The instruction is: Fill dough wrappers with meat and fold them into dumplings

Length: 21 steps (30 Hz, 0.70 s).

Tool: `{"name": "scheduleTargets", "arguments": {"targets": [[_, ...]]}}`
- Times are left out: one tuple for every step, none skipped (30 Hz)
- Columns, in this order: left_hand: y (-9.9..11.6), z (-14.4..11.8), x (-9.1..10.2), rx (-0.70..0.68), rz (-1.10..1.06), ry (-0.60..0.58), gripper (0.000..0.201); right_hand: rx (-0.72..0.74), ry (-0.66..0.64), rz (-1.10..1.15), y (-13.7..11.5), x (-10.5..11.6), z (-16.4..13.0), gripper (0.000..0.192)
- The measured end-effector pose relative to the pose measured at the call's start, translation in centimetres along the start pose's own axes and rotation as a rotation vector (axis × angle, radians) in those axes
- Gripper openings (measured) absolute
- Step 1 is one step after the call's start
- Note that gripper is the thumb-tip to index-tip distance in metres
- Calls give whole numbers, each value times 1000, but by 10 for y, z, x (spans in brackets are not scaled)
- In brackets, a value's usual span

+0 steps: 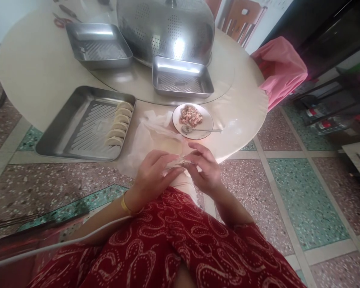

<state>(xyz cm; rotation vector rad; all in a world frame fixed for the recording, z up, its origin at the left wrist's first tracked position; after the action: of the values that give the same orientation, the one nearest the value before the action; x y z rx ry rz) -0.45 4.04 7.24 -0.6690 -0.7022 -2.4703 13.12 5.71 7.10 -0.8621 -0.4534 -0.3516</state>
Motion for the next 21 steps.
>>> {"name": "scheduleTargets", "arguments": {"targets": [[0,-1,0,-11,14,2,16,-4,-5,-7,0,0,0,14],[2,-1,0,-31,29,2,16,-8,-11,-12,0,-1,0,14],[3,-1,-1,-56,45,1,15,-10,-14,-12,0,-2,1,13],[5,-1,-1,-83,60,-1,14,-10,-17,-9,0,-2,1,14],[7,-1,-1,-112,74,-1,14,-7,-15,-1,-1,-2,1,15],[9,0,-1,-139,86,-1,14,-3,-12,9,-2,-2,1,17],[11,0,-1,-158,94,-2,14,1,-12,20,-2,-2,2,18],[11,1,-2,-168,97,-6,13,4,-13,30,-3,-2,2,19],[11,1,-2,-170,97,-11,12,4,-16,37,-3,-3,2,19],[10,1,-3,-166,96,-18,11,0,-22,42,-2,-3,3,19],[9,1,-4,-156,97,-26,11,-4,-29,47,-2,-4,3,18],[8,1,-5,-145,99,-33,10,-9,-36,49,-1,-5,3,18],[6,1,-5,-133,100,-36,10,-12,-36,51,-1,-5,3,17],[5,1,-5,-118,99,-35,10,-14,-35,51,0,-4,3,17],[3,0,-5,-101,95,-29,11,-15,-32,48,1,-4,4,16],[1,-1,-4,-83,91,-16,13,-15,-25,44,1,-3,4,15],[0,-2,-3,-66,87,2,14,-16,-17,39,1,-3,4,15],[-2,-3,-2,-52,88,17,14,-20,-13,36,2,-3,5,14],[-3,-4,-1,-42,94,26,12,-26,-15,36,3,-3,5,14],[-4,-5,-1,-38,103,29,9,-33,-21,38,3,-5,6,13],[-4,-5,-1,-36,110,28,5,-40,-25,42,4,-6,7,13]]}}
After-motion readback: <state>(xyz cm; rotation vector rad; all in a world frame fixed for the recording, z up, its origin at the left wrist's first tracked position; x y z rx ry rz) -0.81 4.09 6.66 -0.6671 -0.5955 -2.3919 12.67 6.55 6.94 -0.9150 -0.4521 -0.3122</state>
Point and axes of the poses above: each hand's wrist, its own z-axis towards the middle knuckle, its own x-axis out of the back of the hand, y = z × x, the point moved 9 cm from there along z, towards the middle knuckle, and after that the axes turned 11 degrees about -x, right-handed, at the moved point
